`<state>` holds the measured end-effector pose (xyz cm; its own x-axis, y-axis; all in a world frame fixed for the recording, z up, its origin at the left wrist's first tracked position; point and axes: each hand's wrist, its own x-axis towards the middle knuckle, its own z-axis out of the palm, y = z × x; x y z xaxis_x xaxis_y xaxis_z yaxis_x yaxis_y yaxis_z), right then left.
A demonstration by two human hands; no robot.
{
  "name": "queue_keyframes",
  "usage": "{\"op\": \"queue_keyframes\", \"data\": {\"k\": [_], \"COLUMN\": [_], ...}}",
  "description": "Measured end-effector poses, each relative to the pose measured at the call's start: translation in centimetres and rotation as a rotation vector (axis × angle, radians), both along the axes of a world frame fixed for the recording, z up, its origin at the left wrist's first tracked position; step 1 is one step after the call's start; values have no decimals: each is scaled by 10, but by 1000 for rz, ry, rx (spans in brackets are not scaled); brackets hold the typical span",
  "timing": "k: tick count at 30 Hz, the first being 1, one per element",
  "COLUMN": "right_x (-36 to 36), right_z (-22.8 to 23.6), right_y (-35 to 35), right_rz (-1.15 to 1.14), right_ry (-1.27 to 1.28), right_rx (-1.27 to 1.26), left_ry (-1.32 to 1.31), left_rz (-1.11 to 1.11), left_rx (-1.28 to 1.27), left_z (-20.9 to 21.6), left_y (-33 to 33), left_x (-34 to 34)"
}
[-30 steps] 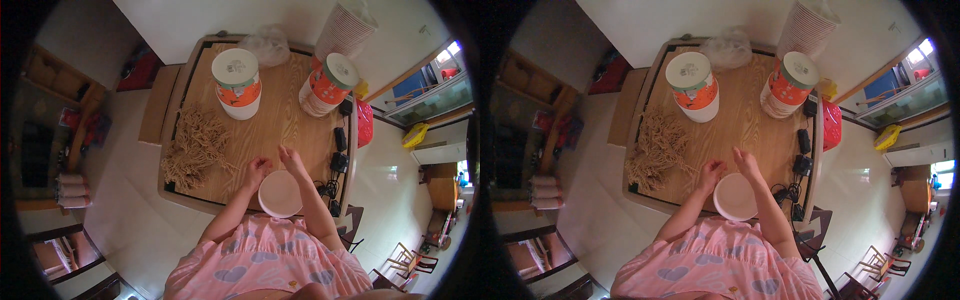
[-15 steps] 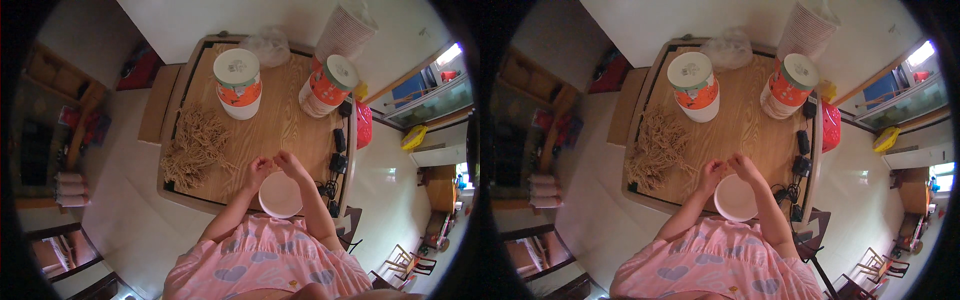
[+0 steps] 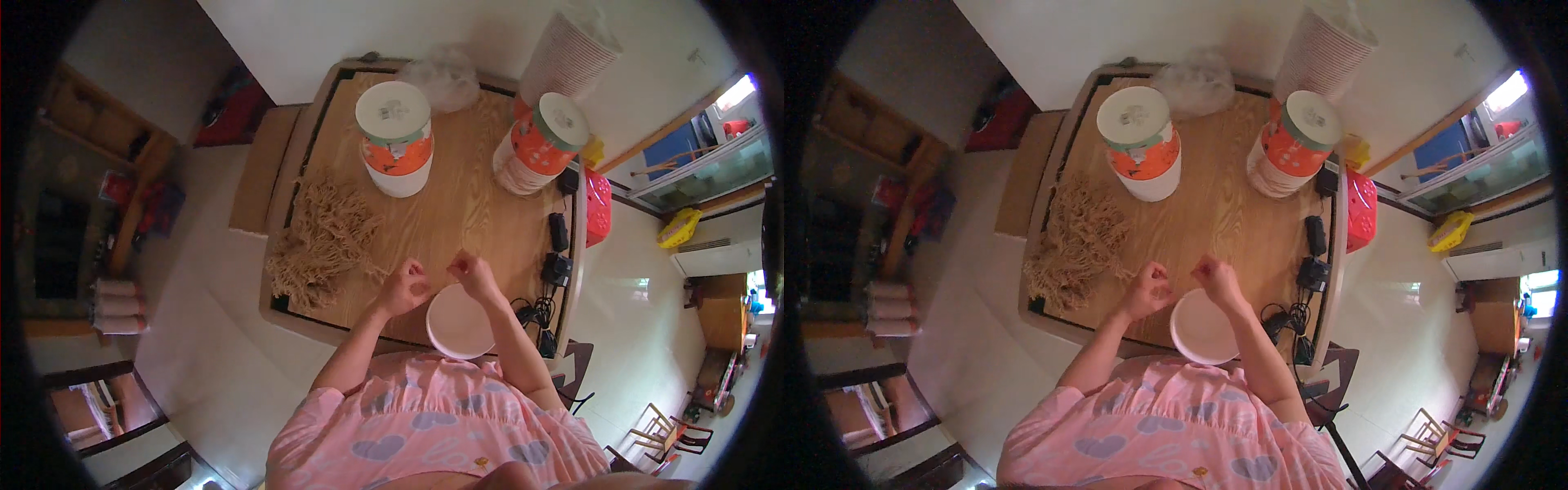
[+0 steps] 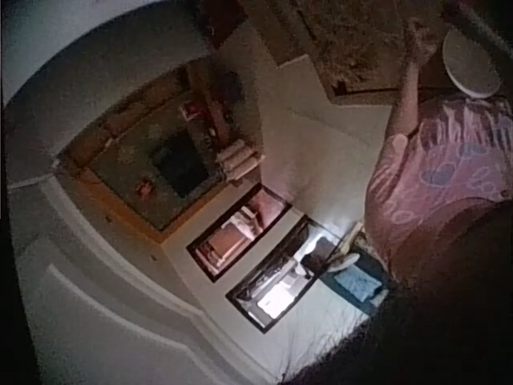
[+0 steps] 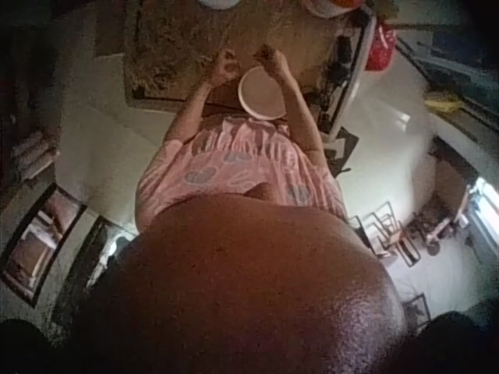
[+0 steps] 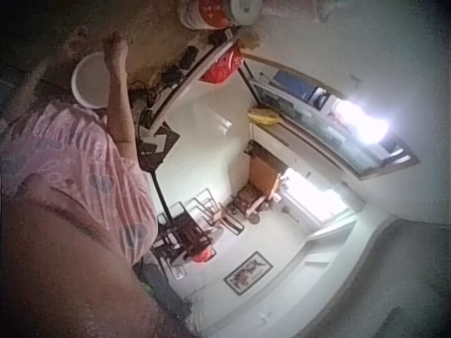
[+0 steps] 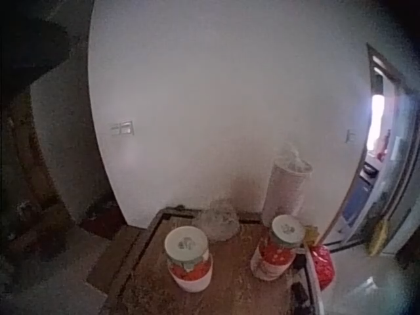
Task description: Placing shredded paper into containers and organizing them on a table.
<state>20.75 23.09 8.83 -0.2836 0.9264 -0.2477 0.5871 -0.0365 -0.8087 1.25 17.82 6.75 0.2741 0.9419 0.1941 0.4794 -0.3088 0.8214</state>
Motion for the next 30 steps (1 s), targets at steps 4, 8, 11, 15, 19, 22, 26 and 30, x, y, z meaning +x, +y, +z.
{"op": "queue_keyframes", "data": {"k": [4, 8, 11, 15, 19, 22, 26, 30], "right_x": [-2, -2, -2, -2, -3, -5, -13, -20], "right_z": [-5, -12, -6, -6, -9, -1, 3, 4], "right_y": [3, 0, 1, 0, -1, -4, -13, -22], "right_rz": [16, 55, 56, 34, 104, 119, 78, 2], "right_ry": [-33, 15, -1, -51, -46, -53, -58, -132], "right_rx": [-4, 3, 8, 55, 132, 65, 218, 381], "left_ry": [32, 76, 119, 10, -259, -614, -1114, -1192], "left_rz": [2, 41, 37, 96, 100, 204, 328, 288], "left_rx": [-11, -76, -59, -28, -246, -694, -1080, -1141], "left_z": [5, -3, 1, -3, -32, -31, -30, -35], "left_y": [4, 8, 10, 9, 4, 3, 4, 2], "left_x": [11, 20, 25, 27, 28, 30, 28, 24]}}
